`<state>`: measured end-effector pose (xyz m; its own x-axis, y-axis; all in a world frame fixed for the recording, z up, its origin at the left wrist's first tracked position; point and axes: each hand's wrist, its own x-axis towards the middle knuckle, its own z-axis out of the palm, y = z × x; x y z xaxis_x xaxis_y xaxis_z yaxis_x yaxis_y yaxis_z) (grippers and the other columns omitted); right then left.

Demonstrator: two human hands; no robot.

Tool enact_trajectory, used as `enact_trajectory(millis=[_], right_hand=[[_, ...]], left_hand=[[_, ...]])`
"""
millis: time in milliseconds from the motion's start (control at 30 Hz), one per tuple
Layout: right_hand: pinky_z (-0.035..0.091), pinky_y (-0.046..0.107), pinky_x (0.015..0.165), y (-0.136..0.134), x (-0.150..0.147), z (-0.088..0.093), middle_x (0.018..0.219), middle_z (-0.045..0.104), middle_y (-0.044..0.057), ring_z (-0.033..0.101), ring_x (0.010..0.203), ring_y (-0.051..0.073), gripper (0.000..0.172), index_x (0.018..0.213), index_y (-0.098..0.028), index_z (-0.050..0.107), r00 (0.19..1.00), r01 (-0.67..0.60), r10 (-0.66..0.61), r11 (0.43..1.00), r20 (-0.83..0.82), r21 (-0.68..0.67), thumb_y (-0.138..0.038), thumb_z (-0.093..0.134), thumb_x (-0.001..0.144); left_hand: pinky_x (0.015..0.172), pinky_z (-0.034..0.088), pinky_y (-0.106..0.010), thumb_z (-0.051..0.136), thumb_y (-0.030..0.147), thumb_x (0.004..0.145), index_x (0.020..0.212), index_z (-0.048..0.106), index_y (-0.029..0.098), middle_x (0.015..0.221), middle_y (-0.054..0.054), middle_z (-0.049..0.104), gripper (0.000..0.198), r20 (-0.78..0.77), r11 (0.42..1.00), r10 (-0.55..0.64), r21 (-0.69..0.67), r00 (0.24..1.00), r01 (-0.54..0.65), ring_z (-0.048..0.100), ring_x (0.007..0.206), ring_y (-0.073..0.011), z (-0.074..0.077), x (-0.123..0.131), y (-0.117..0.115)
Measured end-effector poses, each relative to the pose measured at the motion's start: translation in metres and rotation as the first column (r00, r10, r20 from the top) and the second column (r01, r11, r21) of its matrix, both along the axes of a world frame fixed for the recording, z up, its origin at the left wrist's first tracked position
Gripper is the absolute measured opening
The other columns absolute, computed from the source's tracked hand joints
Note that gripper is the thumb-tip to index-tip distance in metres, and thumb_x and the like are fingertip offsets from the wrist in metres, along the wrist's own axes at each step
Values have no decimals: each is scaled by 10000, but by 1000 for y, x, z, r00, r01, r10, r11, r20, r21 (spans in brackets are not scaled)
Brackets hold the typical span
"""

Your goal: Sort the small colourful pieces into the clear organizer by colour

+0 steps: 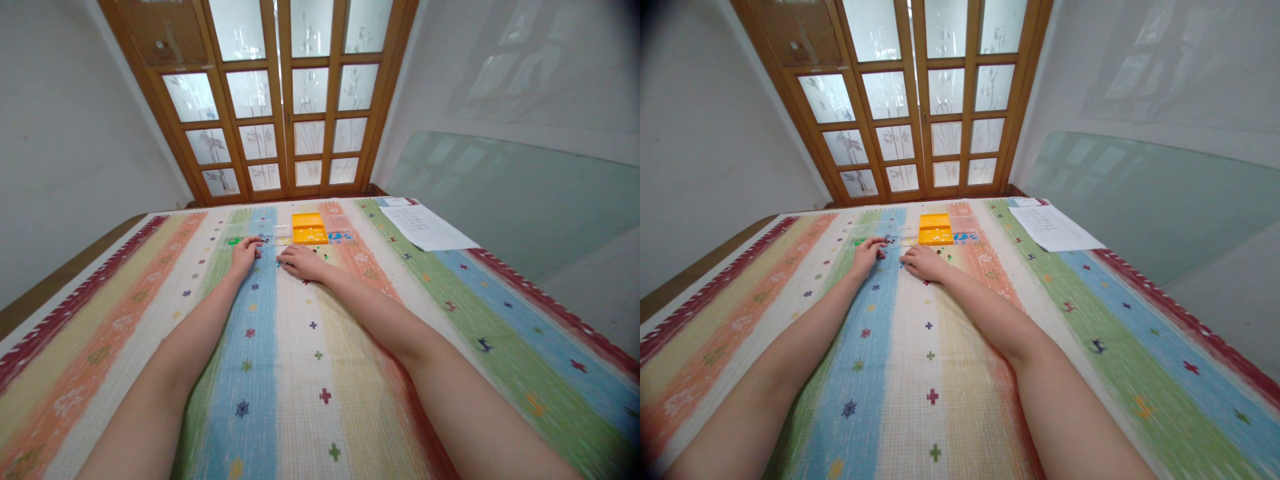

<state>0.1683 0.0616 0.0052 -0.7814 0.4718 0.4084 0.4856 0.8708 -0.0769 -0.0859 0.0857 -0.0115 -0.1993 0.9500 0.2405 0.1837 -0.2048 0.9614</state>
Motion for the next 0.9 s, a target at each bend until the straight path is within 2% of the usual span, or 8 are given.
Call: enact_trajectory(millis=[133,333,433,567,667,767,900], right_hand=[[449,421,1043,3,1,-2,1244,722,117,604,1190,272,285,1254,-213,745,998,-59,59,998,-16,-8,-354,605,1050],[448,394,988,4,-1,1,1109,739,103,611,1103,261,147,1023,-214,772,998,-53,53,999,-35,3,-265,634,1020],[445,380,967,3,-2,2,1066,733,102,606,1075,255,143,988,-207,757,998,-50,50,999,-27,7,-242,622,1019],[446,365,950,5,-1,-1,1026,728,98,604,1043,249,125,983,-196,742,998,-25,25,1000,-56,-4,-231,624,1008],[446,361,938,11,5,-3,1028,727,94,604,1032,247,103,973,-197,735,991,42,-45,999,-126,-24,-232,641,993],[443,375,935,22,20,-2,1023,725,98,602,1020,256,98,960,-202,731,957,170,-174,985,-233,-39,-230,641,986],[443,403,954,39,52,2,1023,731,102,601,1022,276,113,934,-209,722,835,413,-413,907,-363,-82,-200,614,966]], left_hand=[[606,505,-249,570,265,821,1048,749,159,968,-65,767,308,-87,1000,-14,3,996,14,618,605,-124,-1,1,1],[677,516,-292,535,289,887,1060,763,173,922,-59,769,309,-290,997,-44,54,956,62,639,653,-166,-4,1,0],[741,536,-319,527,286,919,1084,768,185,935,-59,781,309,-433,989,-68,88,899,117,667,706,-188,-2,3,-6],[893,549,-367,521,258,939,1082,786,195,991,-74,797,308,-627,967,-81,138,775,213,715,906,-238,5,10,-15],[943,545,-387,521,246,948,1078,795,193,1008,-80,803,308,-696,957,-79,147,714,250,720,959,-255,8,13,-18],[954,551,-389,522,243,956,1094,797,193,1022,-80,805,312,-712,961,-81,131,698,245,722,962,-254,10,14,-19],[967,556,-387,519,239,957,1103,797,196,1024,-78,802,317,-711,964,-89,114,697,239,721,973,-251,11,14,-21]])
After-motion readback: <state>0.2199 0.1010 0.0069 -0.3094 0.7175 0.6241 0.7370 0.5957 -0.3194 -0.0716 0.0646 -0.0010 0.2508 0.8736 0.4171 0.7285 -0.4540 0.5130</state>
